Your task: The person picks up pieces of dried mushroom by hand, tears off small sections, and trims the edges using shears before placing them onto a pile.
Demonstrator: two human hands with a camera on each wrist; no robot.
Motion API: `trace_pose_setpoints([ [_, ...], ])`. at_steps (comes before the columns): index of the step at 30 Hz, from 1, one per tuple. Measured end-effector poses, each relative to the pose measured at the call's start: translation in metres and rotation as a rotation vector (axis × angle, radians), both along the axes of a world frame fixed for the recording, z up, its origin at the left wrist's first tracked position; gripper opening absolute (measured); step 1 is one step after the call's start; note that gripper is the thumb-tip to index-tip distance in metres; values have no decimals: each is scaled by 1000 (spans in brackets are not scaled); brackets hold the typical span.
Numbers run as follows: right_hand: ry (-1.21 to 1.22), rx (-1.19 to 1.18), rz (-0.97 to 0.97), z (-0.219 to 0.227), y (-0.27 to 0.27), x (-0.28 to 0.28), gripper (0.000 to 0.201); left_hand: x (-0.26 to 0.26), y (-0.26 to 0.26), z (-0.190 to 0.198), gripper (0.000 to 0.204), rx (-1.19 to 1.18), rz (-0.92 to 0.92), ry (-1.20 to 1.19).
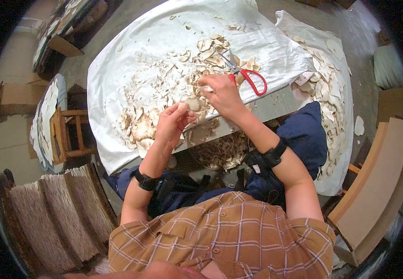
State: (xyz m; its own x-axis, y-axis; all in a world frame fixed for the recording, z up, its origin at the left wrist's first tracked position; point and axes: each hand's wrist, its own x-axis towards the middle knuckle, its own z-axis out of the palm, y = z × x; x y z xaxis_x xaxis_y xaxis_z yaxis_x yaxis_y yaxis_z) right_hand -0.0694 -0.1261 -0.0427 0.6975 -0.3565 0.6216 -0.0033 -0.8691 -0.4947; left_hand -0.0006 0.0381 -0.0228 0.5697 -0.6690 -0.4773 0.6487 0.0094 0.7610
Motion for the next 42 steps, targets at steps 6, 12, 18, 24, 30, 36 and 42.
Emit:
trace_pose_setpoints([
  [6, 117, 396, 14, 5, 18, -5, 36, 6, 4, -7, 19, -8, 74, -52],
  [12, 317, 1148, 418, 1, 12, -9, 32, 3, 3, 0, 30, 33, 51, -180],
  [18, 80, 1434, 249, 10, -6, -19, 17, 7, 5, 3, 40, 64, -34, -201],
  [24, -1068, 1681, -138, 28, -103, -46, 26, 7, 10, 9, 35, 22, -56, -196],
  [30, -431, 1898, -138, -1, -79, -44, 23, 6, 9, 6, 33, 47, -113, -278],
  [36, -338, 1635, -20, -5, -77, -54, 23, 13, 25, 10, 30, 101, -98, -356],
  [42, -109, 1433, 18, -11, -57, -66, 20, 19, 47, 28, 31, -9, -27, -409],
])
